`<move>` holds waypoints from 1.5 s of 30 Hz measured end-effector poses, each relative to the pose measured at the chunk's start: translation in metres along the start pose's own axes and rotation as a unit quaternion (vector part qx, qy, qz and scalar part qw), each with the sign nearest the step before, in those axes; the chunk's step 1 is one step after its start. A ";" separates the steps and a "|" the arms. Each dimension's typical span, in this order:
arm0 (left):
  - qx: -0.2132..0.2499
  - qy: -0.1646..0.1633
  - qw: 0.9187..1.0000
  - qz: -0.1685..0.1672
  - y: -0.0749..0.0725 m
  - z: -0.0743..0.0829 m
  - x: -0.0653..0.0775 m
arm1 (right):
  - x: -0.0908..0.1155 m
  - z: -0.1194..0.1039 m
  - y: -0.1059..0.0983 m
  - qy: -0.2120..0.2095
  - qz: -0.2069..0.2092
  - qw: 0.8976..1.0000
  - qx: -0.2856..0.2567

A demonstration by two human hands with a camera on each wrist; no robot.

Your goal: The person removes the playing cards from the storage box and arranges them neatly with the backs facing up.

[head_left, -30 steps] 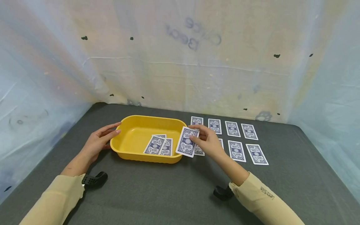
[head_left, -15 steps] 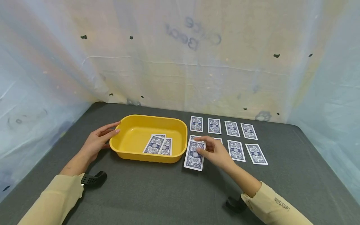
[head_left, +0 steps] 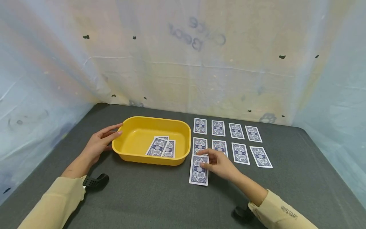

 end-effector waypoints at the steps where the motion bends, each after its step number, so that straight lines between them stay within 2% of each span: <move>1: -0.001 -0.001 1.000 0.001 0.000 0.000 0.000 | 0.000 0.000 0.000 -0.001 -0.005 1.000 -0.002; 5: -0.002 -0.006 1.000 0.002 0.001 0.001 -0.002 | 0.002 0.003 0.000 -0.003 -0.021 1.000 0.002; 9: -0.004 -0.009 1.000 0.003 0.001 0.002 -0.002 | 0.003 0.003 0.001 -0.010 -0.026 0.999 0.028; 18: -0.008 -0.008 1.000 0.005 0.001 0.003 -0.002 | 0.001 0.002 0.003 0.006 -0.009 0.998 0.057; 29: 0.001 -0.010 1.000 0.001 0.001 0.004 0.000 | -0.001 -0.001 0.002 0.000 0.001 0.994 0.107; 38: 0.008 -0.008 1.000 0.003 0.000 0.002 0.001 | -0.009 -0.016 -0.006 0.029 0.020 0.995 0.091; 45: 0.012 -0.006 1.000 0.003 0.001 0.002 0.001 | -0.019 -0.032 -0.013 0.029 0.024 0.998 0.040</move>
Point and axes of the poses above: each hand's wrist, its own x-axis away from the middle knuckle, its own y-axis out of the palm, z = x × y, the point moved 1 cm from there along -x, towards the middle knuckle, and after that the axes turned 3 degrees about -y, right-handed, at the moved point
